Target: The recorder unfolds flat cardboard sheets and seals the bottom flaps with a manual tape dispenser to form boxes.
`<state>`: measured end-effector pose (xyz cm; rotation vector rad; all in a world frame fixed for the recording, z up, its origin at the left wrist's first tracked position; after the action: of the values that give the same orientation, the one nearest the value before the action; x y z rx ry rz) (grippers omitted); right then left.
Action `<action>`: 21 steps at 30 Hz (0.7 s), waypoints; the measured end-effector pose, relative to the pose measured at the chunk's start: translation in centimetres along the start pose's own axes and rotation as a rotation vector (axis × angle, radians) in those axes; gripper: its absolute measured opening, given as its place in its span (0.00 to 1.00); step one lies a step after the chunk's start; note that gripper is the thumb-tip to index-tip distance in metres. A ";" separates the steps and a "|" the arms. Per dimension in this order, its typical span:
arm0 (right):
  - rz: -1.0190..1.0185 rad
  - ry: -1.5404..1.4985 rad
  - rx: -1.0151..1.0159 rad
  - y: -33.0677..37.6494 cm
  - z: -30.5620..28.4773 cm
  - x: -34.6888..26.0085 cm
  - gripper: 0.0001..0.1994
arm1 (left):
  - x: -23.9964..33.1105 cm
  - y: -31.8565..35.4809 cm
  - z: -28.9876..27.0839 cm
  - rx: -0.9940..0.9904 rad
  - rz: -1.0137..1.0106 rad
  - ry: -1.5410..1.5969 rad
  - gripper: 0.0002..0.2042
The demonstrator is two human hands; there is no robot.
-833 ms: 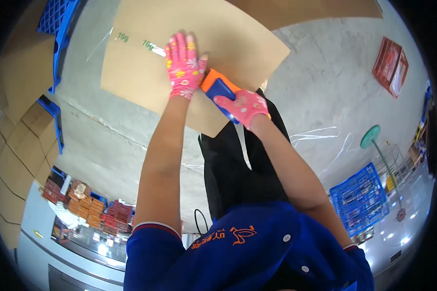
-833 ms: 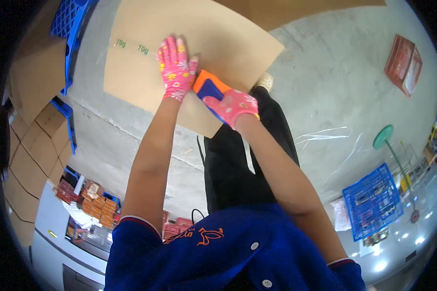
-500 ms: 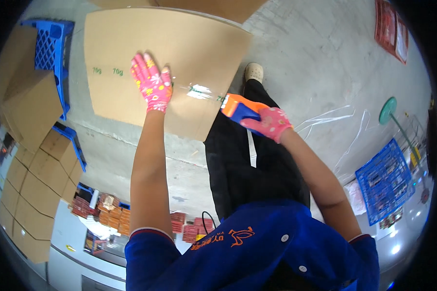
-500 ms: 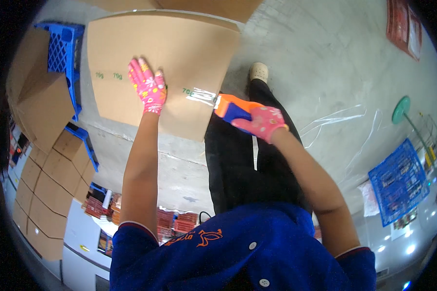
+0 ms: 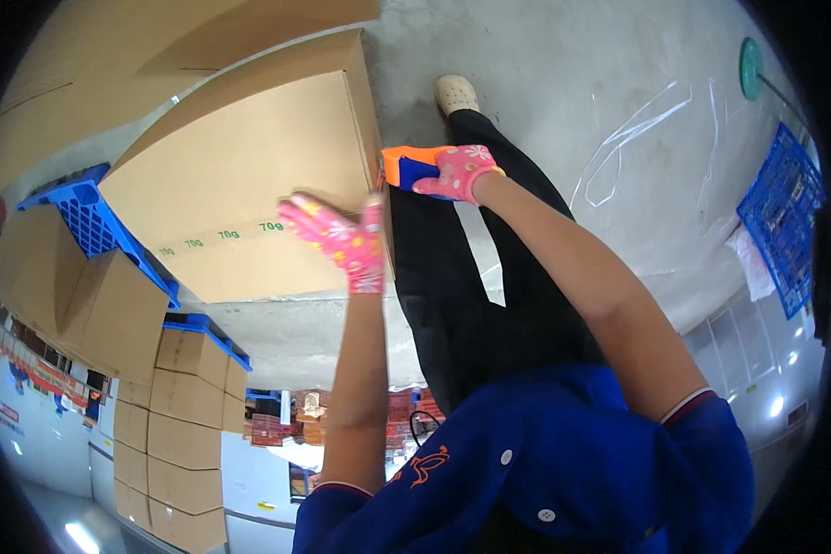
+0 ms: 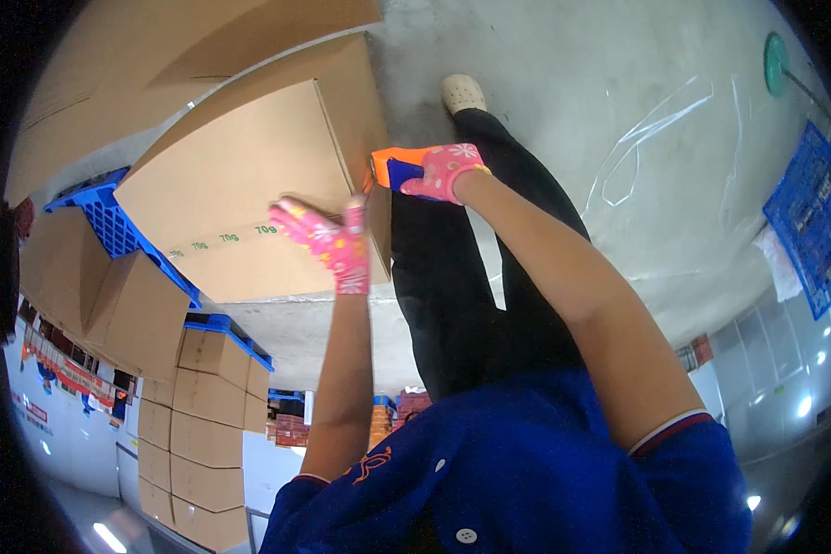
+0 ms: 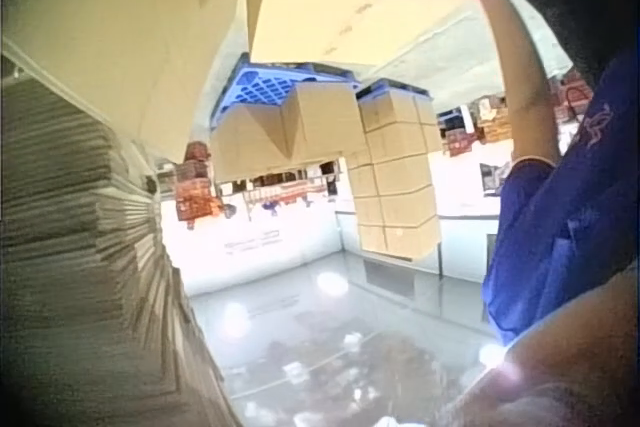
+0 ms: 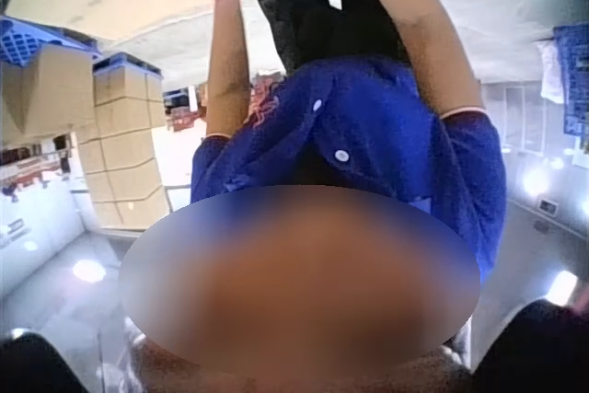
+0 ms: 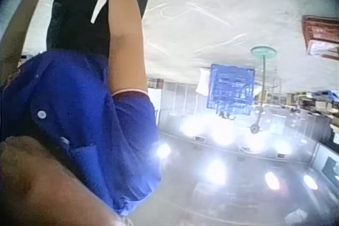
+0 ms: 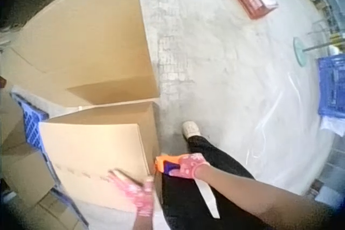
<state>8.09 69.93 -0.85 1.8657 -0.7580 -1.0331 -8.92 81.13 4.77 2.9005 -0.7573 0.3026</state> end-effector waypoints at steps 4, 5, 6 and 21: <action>-0.004 0.020 -0.051 -0.2 -0.3 0.2 0.33 | 1.7 0.8 2.3 0.122 0.042 -0.111 0.51; -0.009 0.020 -0.053 -0.3 -0.2 0.3 0.33 | 1.4 0.9 2.5 0.150 0.029 -0.160 0.52; -0.039 0.027 -0.019 -0.3 -0.2 0.9 0.34 | 1.4 0.9 2.6 0.146 0.027 -0.155 0.52; -0.168 0.118 -0.062 1.4 -3.6 7.9 0.34 | 1.6 1.1 3.1 0.159 0.005 -0.122 0.54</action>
<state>14.83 64.32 -1.36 1.9433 -0.5017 -1.0279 -7.61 78.86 2.25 3.0914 -0.7931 0.1969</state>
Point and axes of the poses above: each hand's wrist, its own y-axis away from the middle knuckle, its own z-axis out of the palm, x = y × z, the point moved 2 cm from there along -y, towards the middle knuckle, and after that the axes turned 10 degrees about x, right-handed, at the moved point
